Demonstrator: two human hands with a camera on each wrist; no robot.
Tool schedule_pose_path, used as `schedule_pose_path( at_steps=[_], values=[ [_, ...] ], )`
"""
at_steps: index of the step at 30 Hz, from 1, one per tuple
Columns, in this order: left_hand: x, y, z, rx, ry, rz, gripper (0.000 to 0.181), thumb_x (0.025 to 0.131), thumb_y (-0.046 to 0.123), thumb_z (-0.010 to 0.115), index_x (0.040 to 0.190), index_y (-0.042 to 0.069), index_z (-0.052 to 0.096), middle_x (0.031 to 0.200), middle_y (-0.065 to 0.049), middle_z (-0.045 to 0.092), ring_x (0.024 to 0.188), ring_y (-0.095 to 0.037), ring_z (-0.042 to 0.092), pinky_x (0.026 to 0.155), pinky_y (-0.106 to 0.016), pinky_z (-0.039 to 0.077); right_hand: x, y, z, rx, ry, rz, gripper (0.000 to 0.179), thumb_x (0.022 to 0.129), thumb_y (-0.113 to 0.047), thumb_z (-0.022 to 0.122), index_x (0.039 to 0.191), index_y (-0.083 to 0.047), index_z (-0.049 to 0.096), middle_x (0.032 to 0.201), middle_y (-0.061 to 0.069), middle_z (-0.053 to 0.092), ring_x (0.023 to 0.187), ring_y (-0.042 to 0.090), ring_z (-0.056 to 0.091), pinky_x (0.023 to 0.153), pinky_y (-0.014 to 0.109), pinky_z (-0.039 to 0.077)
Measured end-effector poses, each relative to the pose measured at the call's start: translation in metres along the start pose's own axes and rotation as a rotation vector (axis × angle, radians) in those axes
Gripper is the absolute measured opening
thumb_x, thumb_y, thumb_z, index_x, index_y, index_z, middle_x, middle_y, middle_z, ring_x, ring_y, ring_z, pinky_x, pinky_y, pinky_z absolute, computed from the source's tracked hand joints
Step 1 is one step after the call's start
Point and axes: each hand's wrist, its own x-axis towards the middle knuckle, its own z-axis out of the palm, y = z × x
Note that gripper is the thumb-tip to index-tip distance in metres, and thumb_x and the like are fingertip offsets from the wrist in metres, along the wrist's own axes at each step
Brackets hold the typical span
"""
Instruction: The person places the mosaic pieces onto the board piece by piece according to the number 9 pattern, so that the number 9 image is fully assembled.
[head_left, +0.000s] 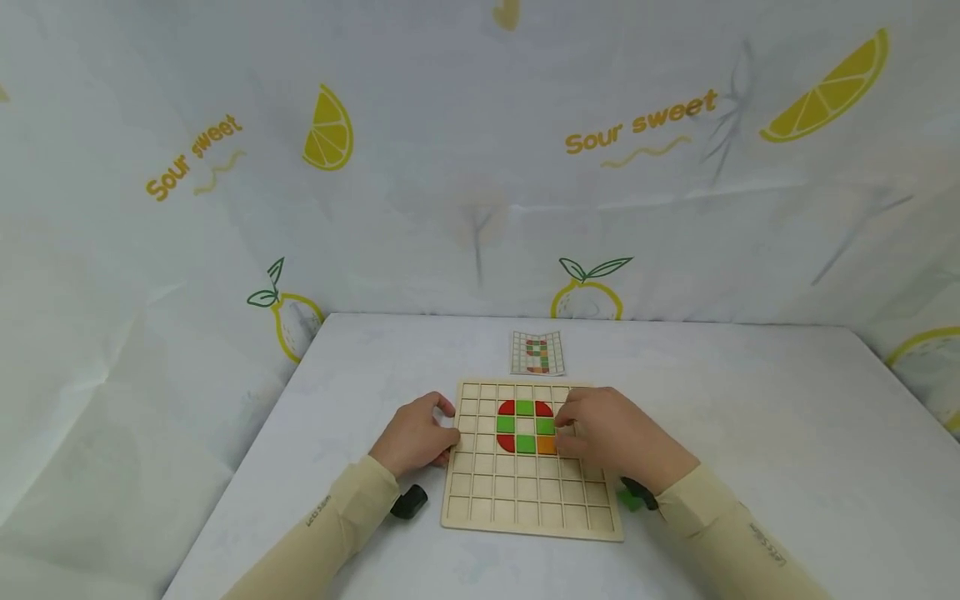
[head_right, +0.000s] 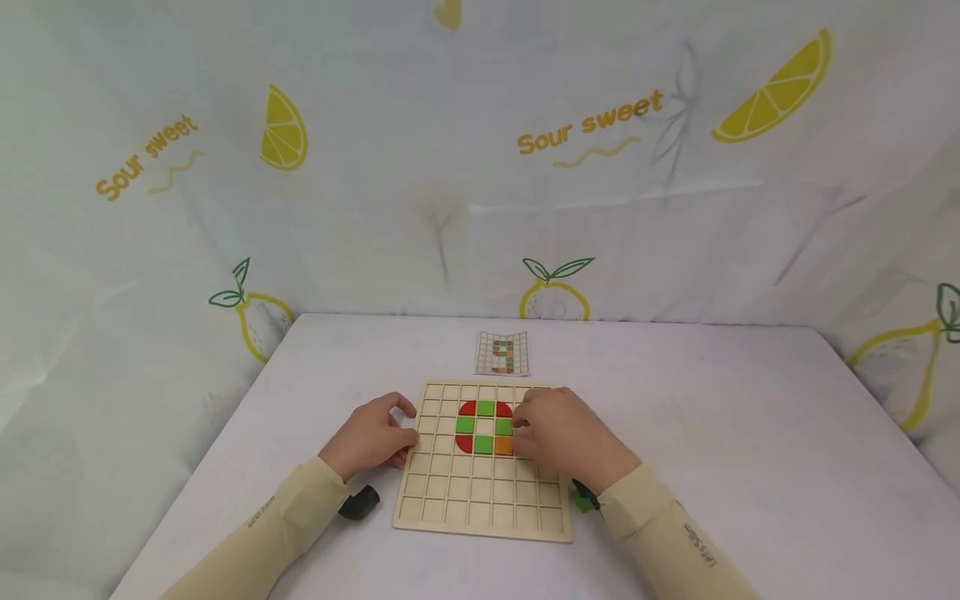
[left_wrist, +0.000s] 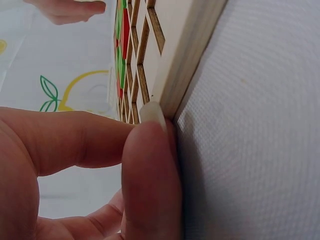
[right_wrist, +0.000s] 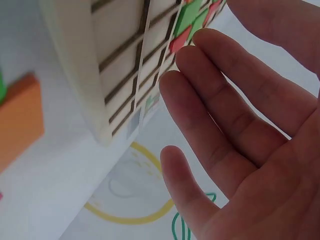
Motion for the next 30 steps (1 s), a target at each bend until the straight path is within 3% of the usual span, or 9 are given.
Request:
schedule_pose_path(
  at_steps=[6, 12, 19, 25, 30],
  values=[
    [0.002, 0.001, 0.002, -0.001, -0.002, 0.006, 0.031, 0.092, 0.013, 0.07, 0.122, 0.01, 0.064, 0.071, -0.005, 0.071, 0.058, -0.015, 0.069, 0.066, -0.029, 0.051, -0.016, 0.019, -0.015, 0.049, -0.001, 0.075, 0.014, 0.094, -0.026, 0.082, 0.105, -0.017, 0.084, 0.098, -0.011, 0.071, 0.091, 0.008, 0.066, 0.087, 0.037, 0.059],
    [0.003, -0.002, 0.002, 0.014, 0.001, -0.004, 0.031, 0.092, 0.015, 0.071, 0.122, 0.011, 0.064, 0.071, -0.005, 0.071, 0.058, -0.016, 0.07, 0.066, -0.029, 0.05, -0.04, 0.04, -0.017, 0.081, -0.033, 0.149, 0.017, 0.095, -0.029, 0.081, 0.107, -0.018, 0.083, 0.102, -0.011, 0.072, 0.092, 0.008, 0.066, 0.088, 0.038, 0.059],
    [0.002, -0.005, -0.001, 0.017, 0.01, -0.016, 0.031, 0.092, 0.014, 0.071, 0.122, 0.01, 0.064, 0.073, -0.006, 0.071, 0.059, -0.016, 0.07, 0.065, -0.029, 0.051, -0.071, 0.053, -0.019, 0.117, -0.07, 0.222, 0.008, 0.095, -0.032, 0.083, 0.098, -0.025, 0.082, 0.093, -0.011, 0.066, 0.068, 0.002, 0.059, 0.073, 0.027, 0.052],
    [0.001, -0.004, 0.0, 0.027, 0.011, -0.025, 0.031, 0.092, 0.015, 0.07, 0.122, 0.01, 0.064, 0.072, -0.005, 0.071, 0.059, -0.015, 0.069, 0.064, -0.028, 0.051, -0.087, 0.056, -0.017, 0.091, -0.055, 0.217, 0.012, 0.089, -0.025, 0.088, 0.1, -0.024, 0.083, 0.1, -0.013, 0.07, 0.093, 0.007, 0.065, 0.084, 0.034, 0.058],
    [0.0, 0.0, 0.001, 0.023, 0.003, -0.013, 0.03, 0.092, 0.014, 0.071, 0.122, 0.01, 0.064, 0.072, -0.005, 0.071, 0.058, -0.015, 0.069, 0.064, -0.028, 0.051, -0.092, 0.054, -0.013, 0.073, -0.043, 0.212, 0.017, 0.087, -0.023, 0.09, 0.103, -0.02, 0.083, 0.097, -0.014, 0.069, 0.087, 0.004, 0.06, 0.08, 0.031, 0.056]
  ],
)
